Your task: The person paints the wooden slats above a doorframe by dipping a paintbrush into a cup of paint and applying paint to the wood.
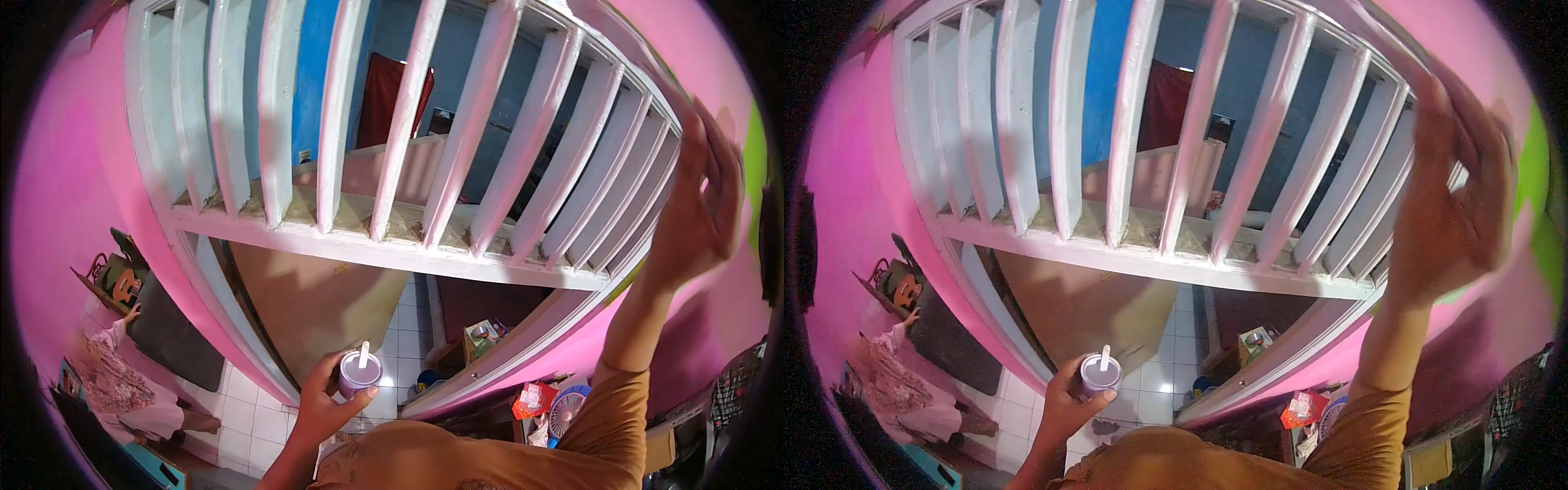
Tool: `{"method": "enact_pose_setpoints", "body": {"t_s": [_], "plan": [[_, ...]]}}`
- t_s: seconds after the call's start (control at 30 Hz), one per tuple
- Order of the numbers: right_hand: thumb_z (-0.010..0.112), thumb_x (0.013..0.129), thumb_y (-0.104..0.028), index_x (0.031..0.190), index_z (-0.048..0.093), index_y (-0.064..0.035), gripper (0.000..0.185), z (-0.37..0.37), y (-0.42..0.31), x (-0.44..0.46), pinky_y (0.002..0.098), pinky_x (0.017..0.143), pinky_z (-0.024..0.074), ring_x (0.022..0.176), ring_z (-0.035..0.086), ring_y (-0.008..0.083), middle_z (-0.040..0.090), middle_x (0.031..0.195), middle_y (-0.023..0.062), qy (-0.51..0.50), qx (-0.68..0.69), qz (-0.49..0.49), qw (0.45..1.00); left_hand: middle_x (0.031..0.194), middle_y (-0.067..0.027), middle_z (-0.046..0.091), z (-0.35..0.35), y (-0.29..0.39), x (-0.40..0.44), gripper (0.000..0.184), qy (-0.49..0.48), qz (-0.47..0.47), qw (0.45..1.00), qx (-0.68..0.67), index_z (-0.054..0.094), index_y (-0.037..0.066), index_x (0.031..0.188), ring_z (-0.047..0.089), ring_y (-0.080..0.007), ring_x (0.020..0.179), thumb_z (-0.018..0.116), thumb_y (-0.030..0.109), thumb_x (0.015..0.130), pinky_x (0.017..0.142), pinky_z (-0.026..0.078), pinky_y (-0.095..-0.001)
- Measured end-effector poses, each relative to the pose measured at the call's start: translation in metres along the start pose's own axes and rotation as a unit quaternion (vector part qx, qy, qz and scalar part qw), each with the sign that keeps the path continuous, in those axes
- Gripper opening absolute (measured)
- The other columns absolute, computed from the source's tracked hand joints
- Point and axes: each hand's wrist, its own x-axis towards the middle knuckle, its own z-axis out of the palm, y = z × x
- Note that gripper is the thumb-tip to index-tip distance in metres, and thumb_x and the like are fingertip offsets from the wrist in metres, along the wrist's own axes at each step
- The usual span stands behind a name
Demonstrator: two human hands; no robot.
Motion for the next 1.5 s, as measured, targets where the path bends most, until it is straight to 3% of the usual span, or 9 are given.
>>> {"method": "enact_pose_setpoints", "body": {"t_s": [0.03,0.1,0.3,0.33,0.6,0.7,1.03,1.2,1.5], "plan": [[0.068,0.093,0.003,0.11,0.073,0.0049,0.018,-0.009,0.0,-0.012,0.0266,0.084,0.0572,0.094,0.07,0.0149,0.073,0.103,0.0107,0.007,-0.01,0.025,1.0,0.125,-0.0091,0.057,0.001,-0.004,-0.001,0.063,-0.014,0.009,1.0,0.018,0.051,-0.001,0.134,0.06,-0.0185,0.117,0.083,0.006,0.08,0.1,0.051,-0.0337],[0.067,0.096,-0.003,0.11,0.071,0.0058,0.017,-0.021,-0.01,-0.041,0.0248,0.085,0.0537,0.088,0.069,0.0143,0.073,0.103,0.0111,0.129,0.132,0.245,0.952,0.126,-0.009,0.056,0.006,-0.008,-0.001,0.063,-0.02,0.007,0.999,0.024,0.051,-0.001,0.134,0.059,-0.0187,0.118,0.083,0.005,0.08,0.1,0.05,-0.0338],[0.064,0.1,-0.014,0.115,0.066,0.0046,0.024,-0.057,-0.044,-0.145,0.0269,0.064,0.0442,0.075,0.06,0.0143,0.066,0.089,0.0077,0.075,0.175,0.422,0.886,0.127,-0.0084,0.053,0.03,-0.018,-0.005,0.064,-0.037,0.005,0.999,0.024,0.049,0.0,0.135,0.057,-0.0186,0.12,0.082,0.001,0.081,0.1,0.049,-0.0327],[0.068,0.097,-0.017,0.114,0.067,0.0011,0.025,-0.069,-0.049,-0.157,0.0281,0.068,0.0558,0.081,0.071,0.0203,0.069,0.101,0.0139,0.005,0.231,0.469,0.852,0.127,-0.0084,0.053,0.033,-0.021,-0.005,0.064,-0.039,0.007,0.999,0.03,0.049,0.0,0.135,0.057,-0.0186,0.12,0.082,0.001,0.081,0.1,0.049,-0.0327],[0.07,0.095,-0.011,0.116,0.069,0.0027,0.025,-0.083,-0.097,-0.24,0.0292,0.074,0.0535,0.081,0.067,0.0172,0.071,0.09,0.0112,-0.025,0.424,0.709,0.564,0.122,-0.0073,0.058,0.057,-0.047,-0.008,0.063,-0.068,-0.055,0.994,0.061,0.048,0.003,0.134,0.06,-0.0172,0.114,0.082,0.002,0.081,0.094,0.051,-0.0323],[0.07,0.095,-0.008,0.113,0.07,0.0033,0.022,-0.093,-0.109,-0.268,0.0289,0.075,0.0536,0.081,0.067,0.0165,0.073,0.092,0.0119,-0.034,0.472,0.745,0.47,0.132,-0.0121,0.054,0.062,-0.063,-0.007,0.067,-0.076,-0.062,0.995,0.021,0.043,0.005,0.134,0.055,-0.0243,0.125,0.082,-0.001,0.079,0.107,0.045,-0.0429],[0.065,0.094,-0.001,0.104,0.066,0.0047,0.011,-0.114,-0.136,-0.333,0.0277,0.078,0.0488,0.08,0.062,0.0137,0.068,0.089,0.0086,-0.04,0.533,0.795,0.285,0.13,-0.014,0.052,0.081,-0.093,0.004,0.07,-0.073,-0.049,0.995,0.038,0.042,0.002,0.133,0.056,-0.0249,0.122,0.085,0.003,0.077,0.106,0.046,-0.0424],[0.058,0.093,-0.003,0.095,0.062,0.0028,0.007,-0.114,-0.137,-0.36,0.0339,0.081,0.0461,0.082,0.059,0.0184,0.067,0.09,0.014,-0.037,0.535,0.802,0.263,0.131,-0.015,0.053,0.094,-0.093,0.005,0.07,-0.05,-0.063,0.993,0.082,0.041,0.001,0.133,0.054,-0.0254,0.125,0.085,0.006,0.079,0.108,0.044,-0.0431],[0.056,0.096,-0.005,0.118,0.065,0.0063,0.026,-0.105,-0.136,-0.359,0.0313,0.083,0.0448,0.088,0.059,0.0166,0.067,0.097,0.011,-0.047,0.568,0.781,0.256,0.131,-0.0161,0.055,0.098,-0.101,-0.007,0.074,0.006,-0.089,0.988,0.13,0.043,0.0,0.134,0.056,-0.025,0.125,0.088,0.016,0.078,0.106,0.045,-0.041]]}}
